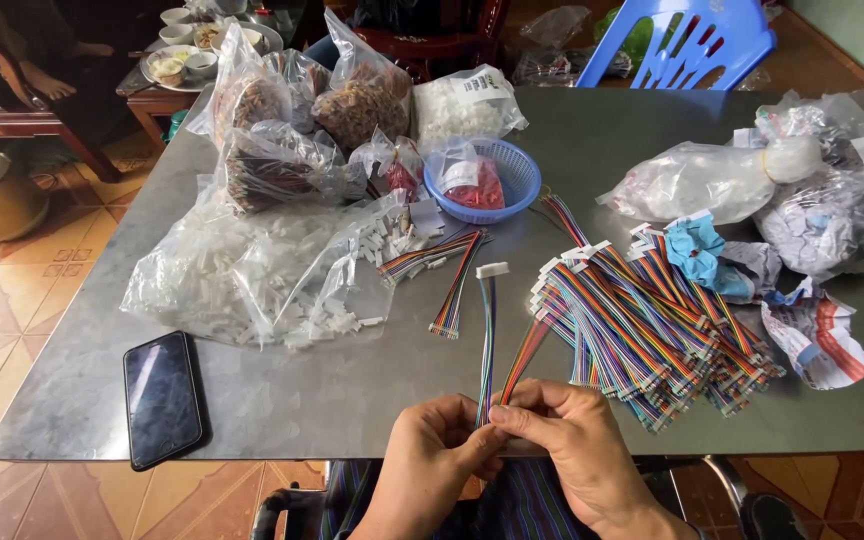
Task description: Assembling electrical wiring harnesses by manually inserting individual colored wires into plastic connector housings.
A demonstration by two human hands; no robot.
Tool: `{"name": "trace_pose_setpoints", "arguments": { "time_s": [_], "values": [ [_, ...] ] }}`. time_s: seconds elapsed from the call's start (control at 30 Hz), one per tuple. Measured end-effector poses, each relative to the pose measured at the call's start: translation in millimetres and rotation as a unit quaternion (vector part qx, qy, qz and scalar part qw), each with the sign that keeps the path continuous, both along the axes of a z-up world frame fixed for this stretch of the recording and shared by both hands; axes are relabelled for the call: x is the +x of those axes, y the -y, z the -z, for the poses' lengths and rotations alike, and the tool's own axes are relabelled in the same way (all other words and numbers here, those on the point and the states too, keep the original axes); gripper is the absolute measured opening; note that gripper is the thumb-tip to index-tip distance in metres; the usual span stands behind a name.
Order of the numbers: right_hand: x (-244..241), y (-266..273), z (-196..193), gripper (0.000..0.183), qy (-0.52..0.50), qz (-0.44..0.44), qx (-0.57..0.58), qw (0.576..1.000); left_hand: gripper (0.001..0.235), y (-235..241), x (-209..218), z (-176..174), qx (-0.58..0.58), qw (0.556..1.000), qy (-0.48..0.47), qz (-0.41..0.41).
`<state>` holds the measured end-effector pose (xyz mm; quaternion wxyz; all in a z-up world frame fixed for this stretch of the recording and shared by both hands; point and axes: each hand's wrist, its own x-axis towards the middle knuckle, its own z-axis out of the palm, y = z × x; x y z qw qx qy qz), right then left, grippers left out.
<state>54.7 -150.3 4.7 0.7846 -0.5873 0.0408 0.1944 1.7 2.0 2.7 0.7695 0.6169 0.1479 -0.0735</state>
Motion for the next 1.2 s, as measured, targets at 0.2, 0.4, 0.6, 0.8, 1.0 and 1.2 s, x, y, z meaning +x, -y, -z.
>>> {"name": "trace_pose_setpoints", "arguments": {
  "time_s": [0.2, 0.4, 0.6, 0.8, 1.0, 1.2],
  "values": [
    [19, -3, 1, 0.003, 0.014, 0.037, -0.006, 0.999, 0.018, -1, 0, -7, 0.042, 0.996, -0.061, 0.058],
    [61, 1, -6, 0.002, 0.155, 0.044, -0.024, 0.987, 0.026, 8, 0, 5, 0.012, 0.997, -0.037, 0.067],
    [71, -9, -27, 0.004, 0.181, 0.038, -0.023, 0.982, 0.028, 2, -2, -6, 0.059, 0.989, -0.041, 0.126],
    [70, -2, -36, 0.012, 0.213, -0.094, -0.098, 0.967, 0.047, -27, 4, -14, 0.408, 0.881, 0.219, -0.096],
    [45, -13, -37, 0.016, 0.119, -0.195, -0.099, 0.969, 0.035, -41, 16, -23, 0.298, 0.907, 0.287, -0.075],
    [37, -21, -42, 0.024, 0.106, -0.234, -0.145, 0.956, 0.013, -42, 19, -23, 0.131, 0.982, 0.132, -0.012]
  ]
}}
